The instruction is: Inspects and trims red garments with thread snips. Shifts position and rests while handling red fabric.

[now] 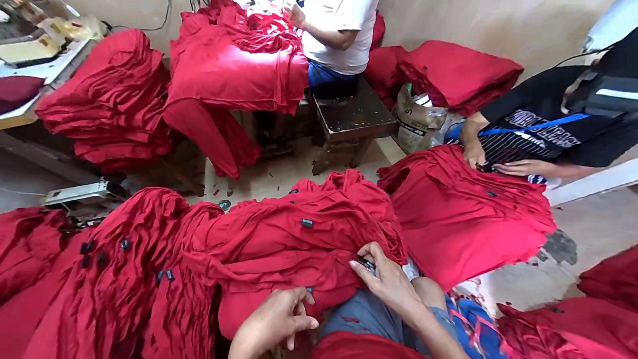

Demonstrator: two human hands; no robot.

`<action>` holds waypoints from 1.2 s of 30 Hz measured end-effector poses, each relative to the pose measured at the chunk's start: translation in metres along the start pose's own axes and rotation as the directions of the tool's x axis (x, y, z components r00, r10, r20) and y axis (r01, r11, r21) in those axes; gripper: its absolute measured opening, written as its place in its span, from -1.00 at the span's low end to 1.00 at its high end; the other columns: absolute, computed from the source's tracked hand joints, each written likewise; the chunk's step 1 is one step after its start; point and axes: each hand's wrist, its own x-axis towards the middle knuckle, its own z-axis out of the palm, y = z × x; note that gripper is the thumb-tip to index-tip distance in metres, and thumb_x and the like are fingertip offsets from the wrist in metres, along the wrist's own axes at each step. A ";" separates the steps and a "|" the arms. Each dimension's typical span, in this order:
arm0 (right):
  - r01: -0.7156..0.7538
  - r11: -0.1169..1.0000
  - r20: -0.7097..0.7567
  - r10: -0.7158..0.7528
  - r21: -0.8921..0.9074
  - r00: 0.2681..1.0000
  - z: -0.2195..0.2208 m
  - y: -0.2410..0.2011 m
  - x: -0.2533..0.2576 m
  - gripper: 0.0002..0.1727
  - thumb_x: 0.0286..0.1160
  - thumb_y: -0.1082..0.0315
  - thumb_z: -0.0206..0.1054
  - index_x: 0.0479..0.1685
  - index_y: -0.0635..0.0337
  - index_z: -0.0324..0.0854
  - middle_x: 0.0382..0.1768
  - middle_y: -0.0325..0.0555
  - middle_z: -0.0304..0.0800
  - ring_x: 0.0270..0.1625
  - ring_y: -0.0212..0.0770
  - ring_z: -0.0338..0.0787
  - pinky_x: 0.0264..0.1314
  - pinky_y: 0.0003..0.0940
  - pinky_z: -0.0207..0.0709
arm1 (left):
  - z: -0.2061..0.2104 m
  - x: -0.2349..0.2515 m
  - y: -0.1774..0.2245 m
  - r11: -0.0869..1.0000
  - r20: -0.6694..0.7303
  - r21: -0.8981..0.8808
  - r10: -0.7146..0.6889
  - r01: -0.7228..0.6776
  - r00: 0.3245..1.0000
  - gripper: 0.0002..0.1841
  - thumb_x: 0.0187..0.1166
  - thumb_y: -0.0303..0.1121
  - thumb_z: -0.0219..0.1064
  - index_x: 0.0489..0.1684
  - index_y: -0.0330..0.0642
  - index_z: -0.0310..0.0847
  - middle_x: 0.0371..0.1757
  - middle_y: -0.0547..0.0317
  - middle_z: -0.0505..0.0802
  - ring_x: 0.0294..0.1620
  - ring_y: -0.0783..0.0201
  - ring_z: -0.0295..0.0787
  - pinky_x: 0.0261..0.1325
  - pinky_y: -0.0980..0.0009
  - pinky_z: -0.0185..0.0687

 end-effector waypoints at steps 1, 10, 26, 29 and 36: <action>0.003 0.999 -0.013 -0.002 0.038 1.000 0.001 0.001 0.000 -0.49 0.54 -0.01 0.34 0.23 0.22 0.57 -0.29 -0.02 0.81 -0.22 0.02 0.82 -0.13 0.13 0.66 | 0.000 -0.001 0.001 1.000 -0.011 0.003 0.002 -0.002 1.000 -0.64 0.60 -0.23 0.42 0.24 -0.24 0.64 -0.33 0.13 0.80 -0.64 0.35 0.65 -0.50 0.39 0.67; 0.067 0.997 0.018 -0.066 -0.034 0.998 0.028 -0.007 0.011 -0.73 0.59 0.24 0.34 0.10 0.19 0.75 -0.21 0.05 0.88 -0.14 0.08 0.88 -0.02 0.17 0.68 | 0.045 0.068 -0.003 0.908 -0.634 0.420 0.295 -0.003 0.714 -0.76 0.66 -0.33 0.28 -0.04 -0.32 0.79 -0.06 -0.10 0.86 0.08 -0.07 0.83 0.25 -0.02 0.69; 0.523 0.852 -0.365 -0.476 0.034 0.800 0.034 -0.012 0.006 -0.78 0.56 0.23 0.34 -0.10 0.15 0.83 -0.19 -0.18 0.81 -0.20 -0.48 0.77 -0.15 -0.60 0.68 | 0.023 0.062 0.004 0.872 -0.566 -0.355 0.087 -0.337 0.820 -0.70 0.67 -0.45 0.16 0.31 -0.23 0.53 -0.34 0.30 0.83 -0.35 0.47 0.73 -0.18 0.46 0.65; 0.575 0.818 -0.296 -0.556 -0.027 0.777 0.045 -0.017 0.007 -0.76 0.54 0.18 0.40 -0.04 0.08 0.86 -0.17 -0.16 0.83 -0.22 -0.37 0.82 -0.23 -0.45 0.74 | 0.022 0.059 0.008 0.874 -0.555 -0.356 0.086 -0.330 0.827 -0.70 0.71 -0.43 0.10 0.32 -0.23 0.53 -0.42 0.31 0.76 -0.43 0.45 0.67 -0.26 0.45 0.62; 0.434 0.860 -0.231 -0.380 0.267 0.895 0.036 -0.030 0.015 -0.80 0.55 0.22 0.36 -0.22 0.15 0.80 -0.25 -0.26 0.74 -0.24 -0.53 0.70 -0.18 -0.64 0.64 | 0.020 0.056 0.003 0.813 -0.477 -0.399 0.210 -0.424 0.853 -0.65 0.45 -0.50 0.36 0.20 -0.28 0.53 -0.10 0.21 0.78 -0.15 0.42 0.73 -0.04 0.45 0.69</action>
